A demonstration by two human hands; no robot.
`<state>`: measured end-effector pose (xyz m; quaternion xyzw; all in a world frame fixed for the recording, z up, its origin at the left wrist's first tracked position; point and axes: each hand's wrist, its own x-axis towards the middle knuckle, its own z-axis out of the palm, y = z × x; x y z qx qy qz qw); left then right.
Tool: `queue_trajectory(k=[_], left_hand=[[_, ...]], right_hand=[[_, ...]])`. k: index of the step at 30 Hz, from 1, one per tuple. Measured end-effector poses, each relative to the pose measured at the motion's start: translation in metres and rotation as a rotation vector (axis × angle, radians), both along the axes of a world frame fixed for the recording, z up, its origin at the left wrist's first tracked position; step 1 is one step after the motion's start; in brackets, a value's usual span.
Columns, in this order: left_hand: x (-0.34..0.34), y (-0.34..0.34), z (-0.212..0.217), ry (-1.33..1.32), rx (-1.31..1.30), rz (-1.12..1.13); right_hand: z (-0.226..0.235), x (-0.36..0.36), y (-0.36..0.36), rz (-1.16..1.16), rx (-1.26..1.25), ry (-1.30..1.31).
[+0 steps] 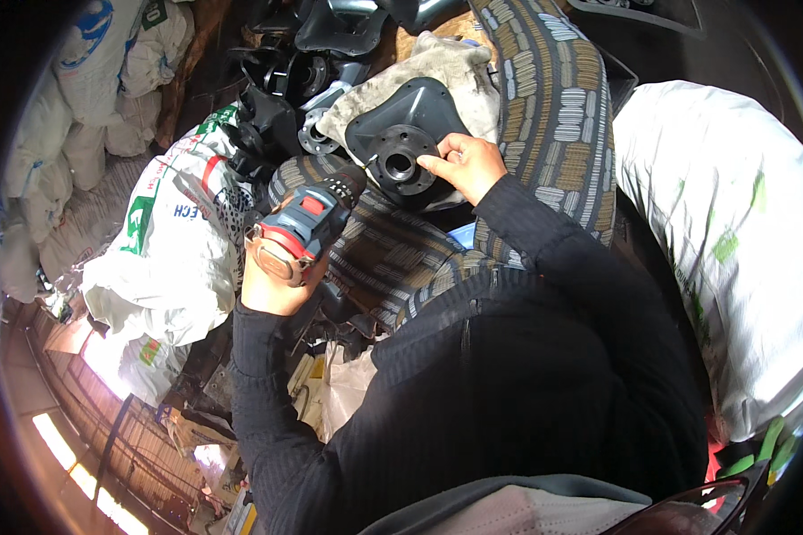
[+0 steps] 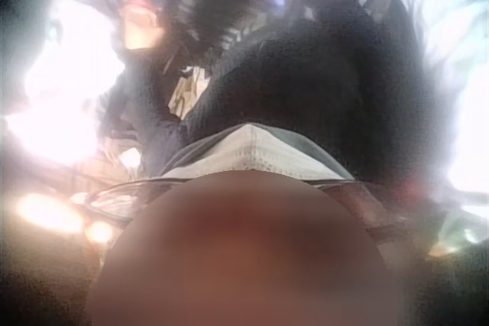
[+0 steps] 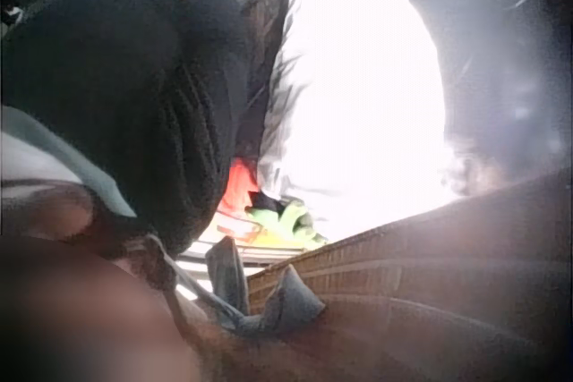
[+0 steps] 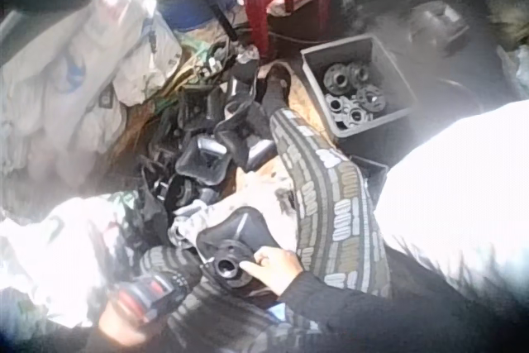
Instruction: The person uses a cordless drill to fasten small metal rings into black plastic components. They repeatedly pick up parts, align them, and drive fasteners into place, then set the finished pieces aside.
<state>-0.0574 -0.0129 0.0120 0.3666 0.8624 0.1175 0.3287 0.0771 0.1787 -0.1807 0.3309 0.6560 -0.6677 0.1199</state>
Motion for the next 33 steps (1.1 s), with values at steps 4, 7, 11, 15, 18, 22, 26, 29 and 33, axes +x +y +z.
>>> queue_trajectory(k=[4, 7, 11, 15, 18, 22, 26, 29, 33], left_hand=[[-0.006, -0.006, -0.006, 0.088, -0.134, -0.078], [-0.012, -0.001, -0.005, 0.054, -0.116, -0.177], [-0.012, 0.019, -0.007, -0.092, -0.114, -0.034], [-0.014, 0.016, -0.011, -0.071, -0.097, -0.131], [-0.014, 0.011, -0.016, -0.136, -0.118, -0.063], [-0.019, 0.02, -0.017, 0.001, -0.047, -0.235], [-0.006, -0.002, -0.02, -0.084, -0.124, 0.148], [0.018, -0.014, -0.013, 0.048, 0.057, 0.214], [0.045, -0.013, 0.016, 0.24, 0.138, -0.183]], right_hand=[[0.002, -0.002, 0.003, 0.025, 0.022, -0.027], [0.007, -0.007, 0.009, 0.09, 0.014, -0.03], [0.005, -0.009, 0.011, 0.172, 0.133, 0.027], [0.001, -0.009, 0.013, 0.188, 0.16, 0.096], [0.0, -0.009, 0.013, 0.196, 0.183, 0.109], [0.0, -0.009, 0.014, 0.223, 0.128, 0.073], [-0.003, -0.012, 0.015, 0.259, 0.151, 0.036], [-0.005, -0.008, 0.019, 0.312, 0.15, 0.007], [-0.014, 0.028, 0.039, -0.189, -0.717, 0.075]])
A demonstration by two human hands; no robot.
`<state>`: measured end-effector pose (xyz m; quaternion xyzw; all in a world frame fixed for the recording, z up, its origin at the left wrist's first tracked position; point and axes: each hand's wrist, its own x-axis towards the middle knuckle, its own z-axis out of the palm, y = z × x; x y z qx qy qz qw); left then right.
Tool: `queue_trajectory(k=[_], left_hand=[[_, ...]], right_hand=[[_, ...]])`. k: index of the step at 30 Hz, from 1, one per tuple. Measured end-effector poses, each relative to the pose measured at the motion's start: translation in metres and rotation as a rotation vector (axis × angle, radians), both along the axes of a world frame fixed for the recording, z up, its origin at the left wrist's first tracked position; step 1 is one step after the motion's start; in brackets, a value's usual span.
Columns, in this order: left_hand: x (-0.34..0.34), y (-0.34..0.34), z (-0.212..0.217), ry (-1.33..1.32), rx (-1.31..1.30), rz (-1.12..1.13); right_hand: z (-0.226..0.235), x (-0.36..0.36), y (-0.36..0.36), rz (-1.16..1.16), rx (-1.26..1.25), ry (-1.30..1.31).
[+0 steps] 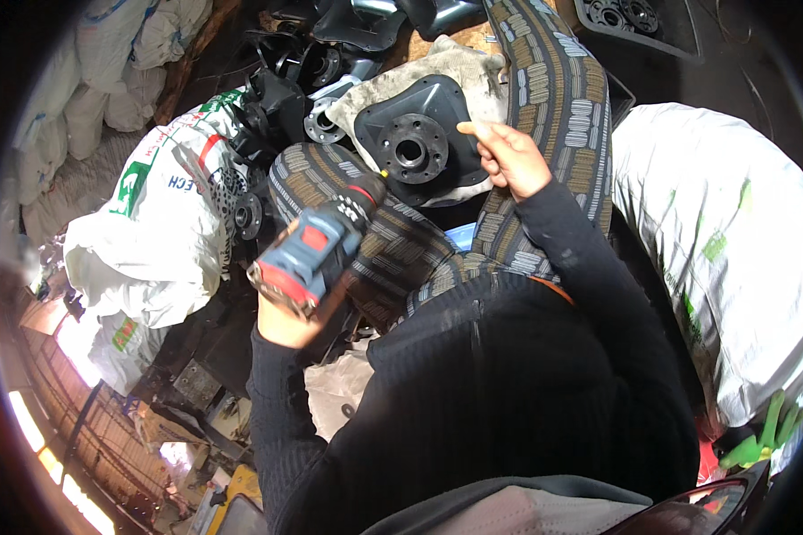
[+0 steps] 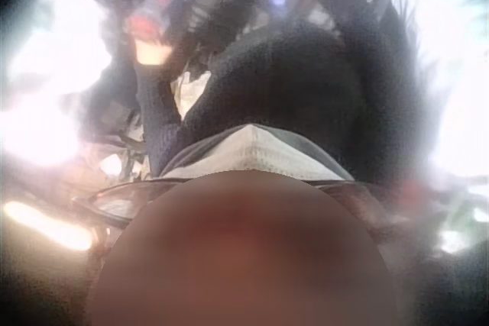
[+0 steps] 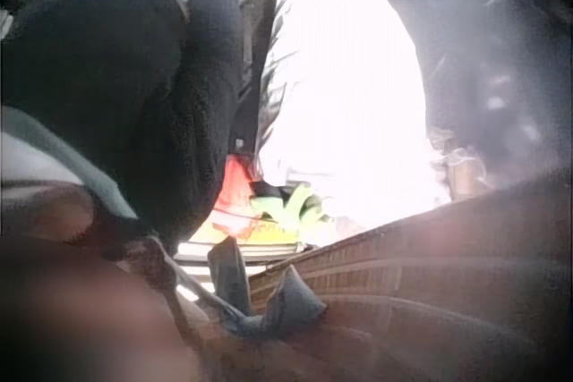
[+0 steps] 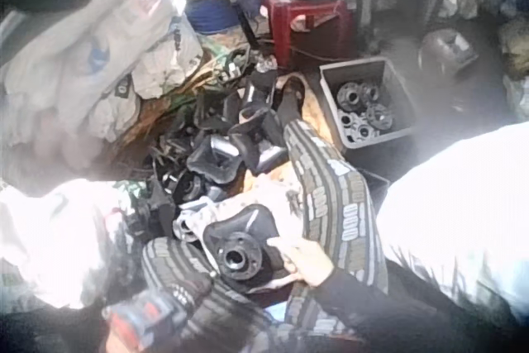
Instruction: The person uses a cordless drill to fasten small metal rings into black plastic components. They repeatedly pick up parts, align them, and drive fasteners into place, then set the finished pieces aside.
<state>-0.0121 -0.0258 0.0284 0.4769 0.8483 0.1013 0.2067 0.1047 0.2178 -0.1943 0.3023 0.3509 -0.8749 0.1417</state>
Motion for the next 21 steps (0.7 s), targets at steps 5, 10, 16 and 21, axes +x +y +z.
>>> queue_trajectory(k=[5, 10, 16, 21], left_hand=[[0.045, -0.001, 0.008, -0.15, 0.066, 0.193], [0.05, -0.011, 0.0, -0.282, 0.125, 0.2], [0.043, -0.021, -0.012, -0.191, 0.045, 0.016], [0.04, -0.022, 0.001, -0.238, -0.052, 0.056]], right_hand=[[0.026, 0.027, -0.031, -0.155, -0.797, 0.036], [0.052, 0.02, -0.038, -0.066, -0.79, 0.06], [0.055, 0.023, -0.042, 0.136, -0.568, 0.103], [0.063, 0.022, -0.038, 0.126, -0.511, 0.021]])
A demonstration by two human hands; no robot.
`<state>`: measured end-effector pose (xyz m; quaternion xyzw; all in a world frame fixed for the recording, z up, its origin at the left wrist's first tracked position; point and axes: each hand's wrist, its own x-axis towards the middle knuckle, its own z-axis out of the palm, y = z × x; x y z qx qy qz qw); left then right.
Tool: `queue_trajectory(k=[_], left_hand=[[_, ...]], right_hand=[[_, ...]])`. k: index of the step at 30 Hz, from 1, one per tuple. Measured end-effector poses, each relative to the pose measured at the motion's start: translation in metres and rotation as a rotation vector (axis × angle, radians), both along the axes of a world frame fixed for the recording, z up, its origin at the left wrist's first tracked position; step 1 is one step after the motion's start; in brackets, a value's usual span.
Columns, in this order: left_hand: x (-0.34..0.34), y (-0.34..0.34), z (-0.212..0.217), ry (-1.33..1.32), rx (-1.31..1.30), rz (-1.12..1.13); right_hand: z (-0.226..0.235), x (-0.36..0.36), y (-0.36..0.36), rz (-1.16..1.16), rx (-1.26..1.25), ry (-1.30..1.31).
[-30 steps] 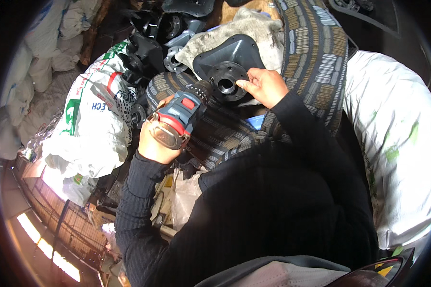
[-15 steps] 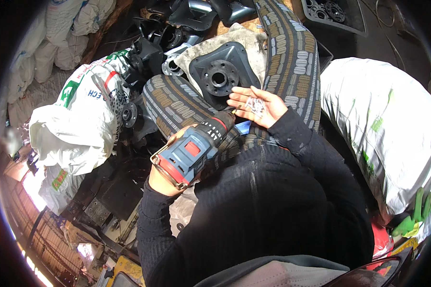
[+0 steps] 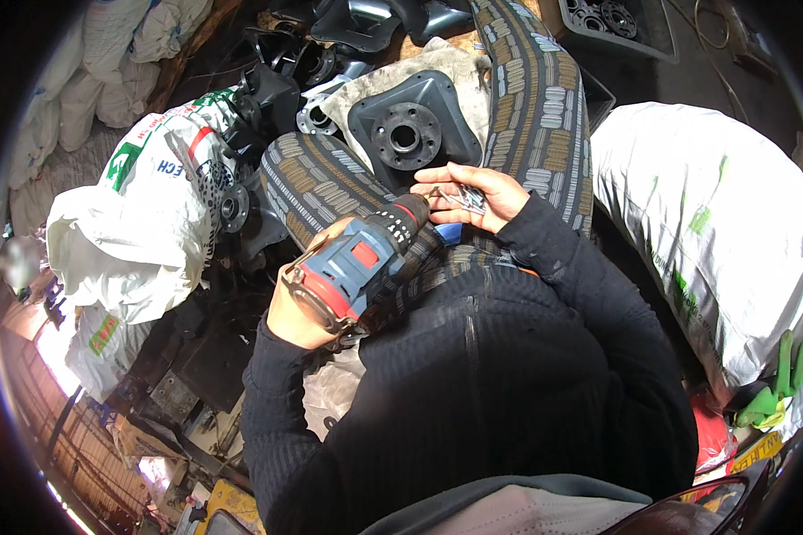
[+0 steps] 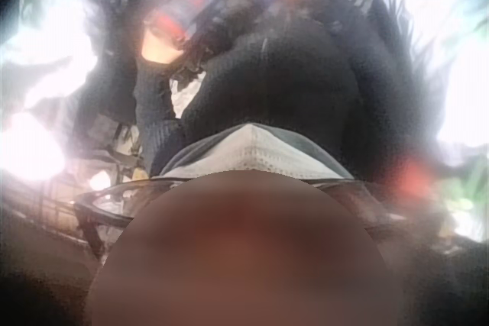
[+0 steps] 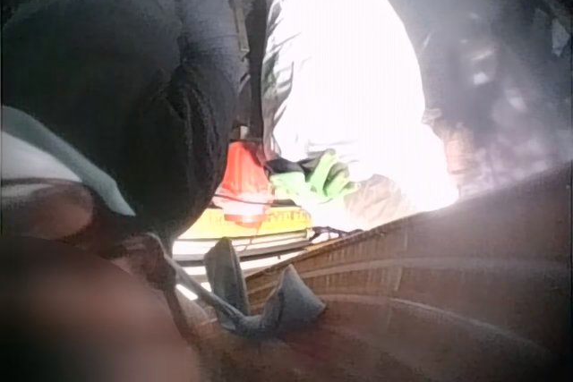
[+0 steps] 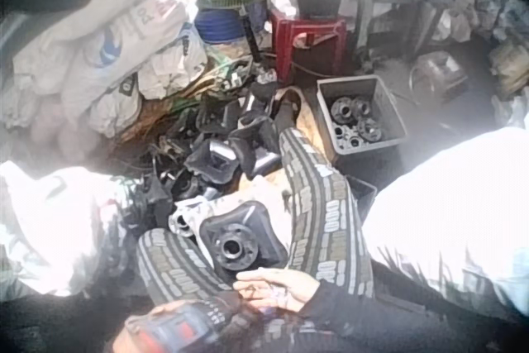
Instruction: The person uses a cordless drill to fasten small metal rings into black plastic components. They repeatedly pick up parts, align them, and drive fasteners into place, then set the finished pieces aside.
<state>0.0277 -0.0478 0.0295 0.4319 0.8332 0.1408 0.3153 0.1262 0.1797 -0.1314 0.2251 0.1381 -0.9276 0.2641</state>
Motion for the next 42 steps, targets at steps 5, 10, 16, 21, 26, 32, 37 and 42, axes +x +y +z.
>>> queue_trajectory(k=[5, 10, 16, 21, 26, 32, 37, 42], left_hand=[[0.0, 0.001, 0.014, -0.066, 0.079, 0.08], [0.001, -0.011, 0.004, 0.051, 0.126, -0.05], [-0.001, -0.018, 0.014, -0.271, -0.023, 0.069], [0.003, -0.014, 0.007, -0.199, -0.039, 0.115], [-0.015, -0.016, -0.005, 0.254, 0.036, -0.021], [-0.027, -0.01, -0.017, 0.084, 0.062, 0.113], [-0.036, -0.001, -0.019, -0.055, 0.03, 0.19], [-0.046, 0.011, -0.013, -0.194, -0.101, 0.252]], right_hand=[[-0.009, 0.008, -0.002, 0.049, 0.124, -0.025], [-0.02, 0.01, 0.0, 0.124, 0.163, -0.011], [-0.026, 0.007, 0.016, 0.459, 0.141, 0.13], [-0.015, 0.0, 0.012, 0.304, 0.094, 0.028], [-0.027, 0.002, -0.001, -0.111, 0.345, -0.221], [-0.032, -0.025, -0.005, -0.242, 0.672, -0.227], [-0.067, -0.038, -0.011, -0.166, 0.848, -0.148], [-0.078, -0.04, -0.012, -0.142, 0.738, -0.128]])
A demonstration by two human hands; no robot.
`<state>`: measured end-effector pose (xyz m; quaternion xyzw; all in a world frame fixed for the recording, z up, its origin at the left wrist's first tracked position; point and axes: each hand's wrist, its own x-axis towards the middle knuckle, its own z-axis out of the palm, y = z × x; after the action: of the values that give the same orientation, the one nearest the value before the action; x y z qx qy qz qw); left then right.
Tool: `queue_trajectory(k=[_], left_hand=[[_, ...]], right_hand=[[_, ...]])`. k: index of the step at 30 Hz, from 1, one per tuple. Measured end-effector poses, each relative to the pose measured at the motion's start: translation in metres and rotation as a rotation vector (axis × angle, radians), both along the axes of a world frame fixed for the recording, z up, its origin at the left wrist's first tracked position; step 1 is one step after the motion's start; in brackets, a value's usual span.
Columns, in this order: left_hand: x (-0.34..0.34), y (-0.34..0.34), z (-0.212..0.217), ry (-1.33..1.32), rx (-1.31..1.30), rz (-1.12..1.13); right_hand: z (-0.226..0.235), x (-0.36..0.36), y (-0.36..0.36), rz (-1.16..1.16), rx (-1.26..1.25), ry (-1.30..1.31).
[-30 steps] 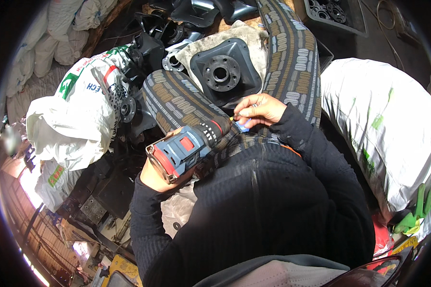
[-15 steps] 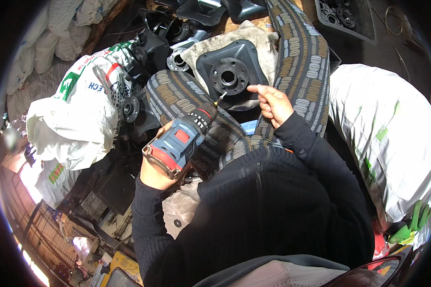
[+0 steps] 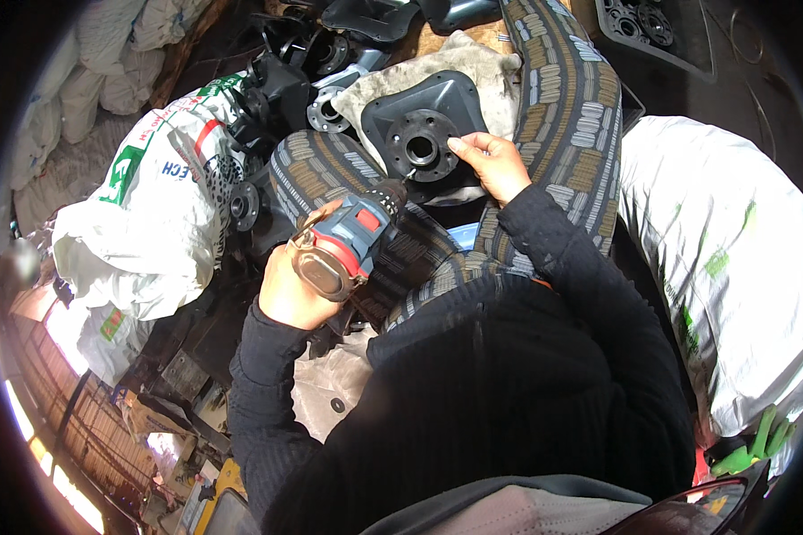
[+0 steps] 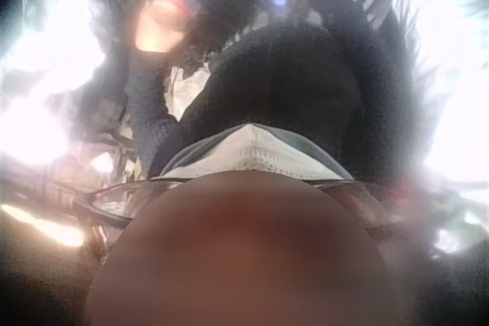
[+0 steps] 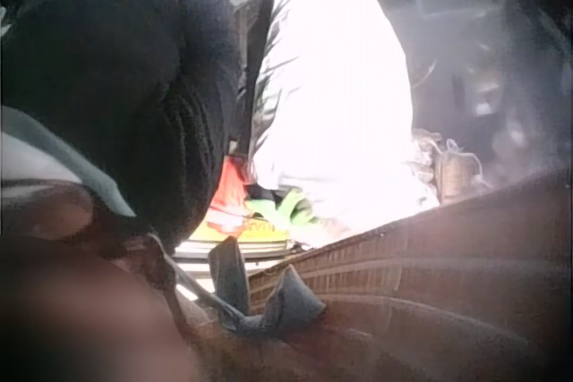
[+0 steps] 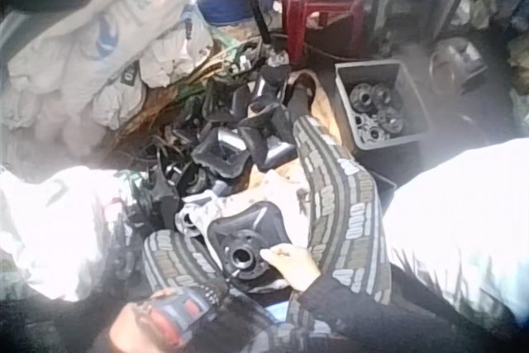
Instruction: The person uses a cordless drill to fasten small metal rings into black plastic components. They repeatedly pick up parts, align them, and drive fasteners into place, then set the finished pieces aside.
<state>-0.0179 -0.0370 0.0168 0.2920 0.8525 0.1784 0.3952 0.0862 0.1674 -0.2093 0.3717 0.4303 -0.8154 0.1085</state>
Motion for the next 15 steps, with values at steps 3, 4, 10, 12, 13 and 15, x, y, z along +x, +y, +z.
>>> queue_trajectory(k=[3, 4, 10, 12, 13, 15], left_hand=[[-0.006, 0.007, 0.003, -0.041, -0.095, -0.008], [-0.009, 0.012, 0.006, -0.028, -0.099, -0.019], [-0.027, 0.028, 0.01, -0.019, -0.135, -0.077], [-0.033, 0.033, 0.013, -0.073, -0.193, -0.059], [-0.033, 0.036, 0.016, -0.046, -0.167, -0.065], [-0.034, 0.038, 0.016, -0.064, -0.158, -0.036]], right_hand=[[0.008, -0.001, 0.008, 0.071, -0.055, -0.049], [0.01, -0.001, 0.011, 0.116, -0.063, -0.074], [0.013, -0.002, 0.008, 0.099, -0.044, -0.08], [0.009, -0.001, 0.006, 0.094, -0.001, -0.054], [0.006, -0.001, 0.005, 0.091, 0.021, -0.039], [-0.005, -0.001, -0.003, 0.011, 0.095, 0.087]])
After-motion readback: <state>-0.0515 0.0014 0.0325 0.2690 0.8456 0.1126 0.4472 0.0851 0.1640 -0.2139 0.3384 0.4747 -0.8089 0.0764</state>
